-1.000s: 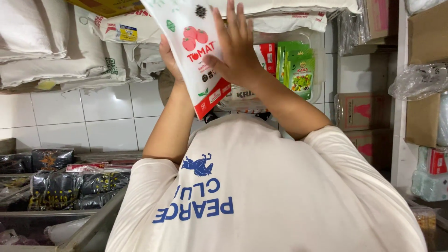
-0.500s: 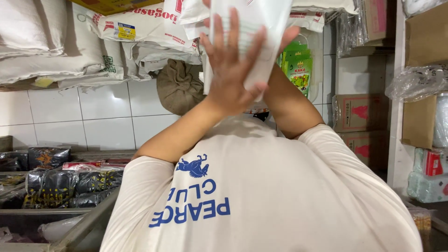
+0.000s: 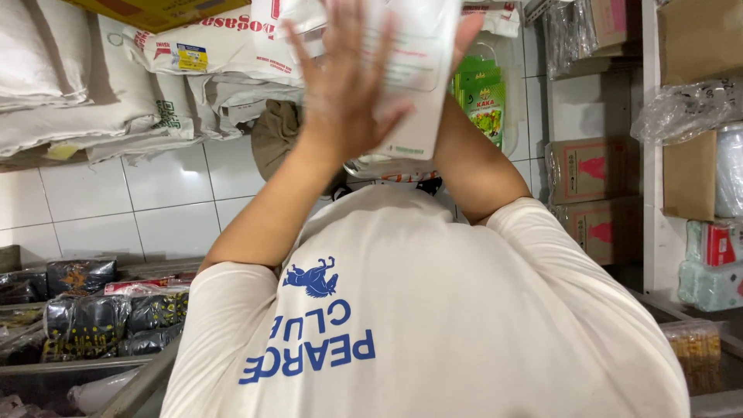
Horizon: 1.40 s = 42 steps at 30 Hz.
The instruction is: The person sorts plastic bags by hand, picking up a bag, turning it over, and placing it on a stack before retrieving more bags and small green packets from a plastic bin.
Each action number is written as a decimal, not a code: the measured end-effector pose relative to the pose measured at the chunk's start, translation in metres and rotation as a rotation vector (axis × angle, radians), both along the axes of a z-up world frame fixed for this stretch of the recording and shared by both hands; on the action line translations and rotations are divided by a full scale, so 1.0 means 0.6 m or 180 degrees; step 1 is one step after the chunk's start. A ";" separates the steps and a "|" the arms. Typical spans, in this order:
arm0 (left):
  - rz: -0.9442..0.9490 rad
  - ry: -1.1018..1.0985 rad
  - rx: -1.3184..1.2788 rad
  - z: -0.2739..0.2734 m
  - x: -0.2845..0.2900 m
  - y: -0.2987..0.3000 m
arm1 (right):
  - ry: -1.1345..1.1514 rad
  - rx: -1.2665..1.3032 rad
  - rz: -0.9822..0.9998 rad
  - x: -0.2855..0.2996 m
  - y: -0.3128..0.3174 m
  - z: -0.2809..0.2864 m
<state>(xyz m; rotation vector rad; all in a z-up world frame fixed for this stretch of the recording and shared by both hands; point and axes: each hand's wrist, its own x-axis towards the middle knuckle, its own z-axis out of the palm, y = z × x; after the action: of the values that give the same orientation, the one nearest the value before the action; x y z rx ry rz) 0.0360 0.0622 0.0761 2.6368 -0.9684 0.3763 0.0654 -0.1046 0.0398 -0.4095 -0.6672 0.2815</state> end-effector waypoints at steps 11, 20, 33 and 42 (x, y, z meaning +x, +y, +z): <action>0.0091 0.0058 -0.0300 0.022 0.015 0.036 | 0.0361 -0.0292 -0.0132 -0.011 0.043 -0.005; 0.0771 -0.0331 -0.0372 0.044 0.048 0.082 | 0.0415 -0.0457 -0.0080 -0.011 0.060 -0.011; -0.0370 0.1395 -0.2949 -0.081 0.041 0.069 | 0.0189 -0.1495 -0.1094 -0.005 0.047 -0.031; -0.1312 0.3618 -0.6718 -0.105 0.023 -0.006 | -0.2410 -0.4635 -0.2907 -0.058 0.130 0.008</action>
<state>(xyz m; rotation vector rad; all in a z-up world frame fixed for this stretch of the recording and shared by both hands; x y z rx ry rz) 0.0499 0.0584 0.0129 0.4011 -0.1808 -0.2159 0.0305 -0.0267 0.0447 -2.2166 -0.8372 -0.3605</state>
